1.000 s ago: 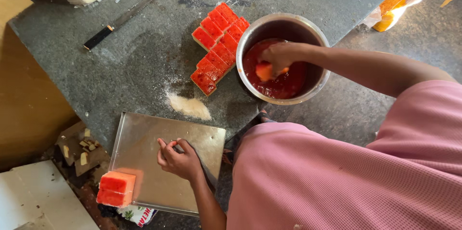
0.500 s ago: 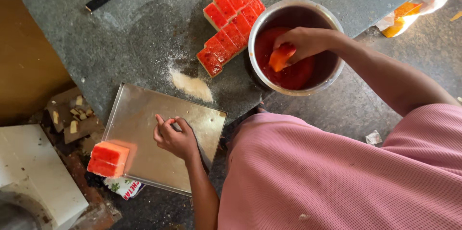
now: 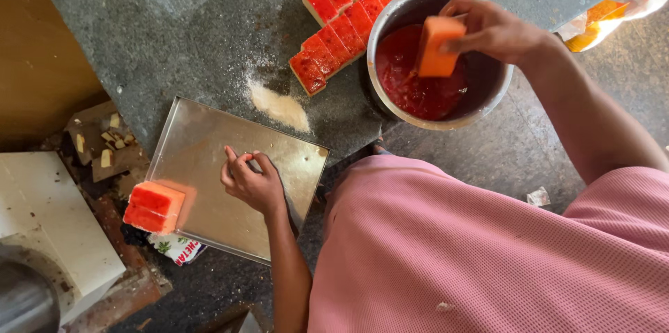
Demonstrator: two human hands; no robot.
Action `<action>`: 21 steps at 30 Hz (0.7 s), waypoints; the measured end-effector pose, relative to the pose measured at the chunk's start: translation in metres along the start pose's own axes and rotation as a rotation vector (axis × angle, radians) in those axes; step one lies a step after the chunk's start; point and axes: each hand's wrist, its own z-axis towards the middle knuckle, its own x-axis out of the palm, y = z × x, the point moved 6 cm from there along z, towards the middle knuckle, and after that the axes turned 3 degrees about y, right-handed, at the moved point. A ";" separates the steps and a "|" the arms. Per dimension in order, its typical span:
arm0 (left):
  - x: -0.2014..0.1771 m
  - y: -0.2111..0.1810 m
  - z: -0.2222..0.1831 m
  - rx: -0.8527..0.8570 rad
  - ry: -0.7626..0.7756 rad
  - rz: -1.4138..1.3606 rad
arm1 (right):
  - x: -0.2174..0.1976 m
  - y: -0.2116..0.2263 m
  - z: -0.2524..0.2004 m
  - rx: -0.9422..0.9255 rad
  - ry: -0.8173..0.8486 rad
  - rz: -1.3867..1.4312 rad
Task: The person takes rectangular pieces of cake from a stack and dips them one at a time into a bowl of red liquid, then places them on a metal tray.
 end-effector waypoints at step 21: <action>-0.014 0.002 -0.012 0.080 0.120 -0.078 | 0.037 0.124 -0.076 -0.427 -0.352 -0.723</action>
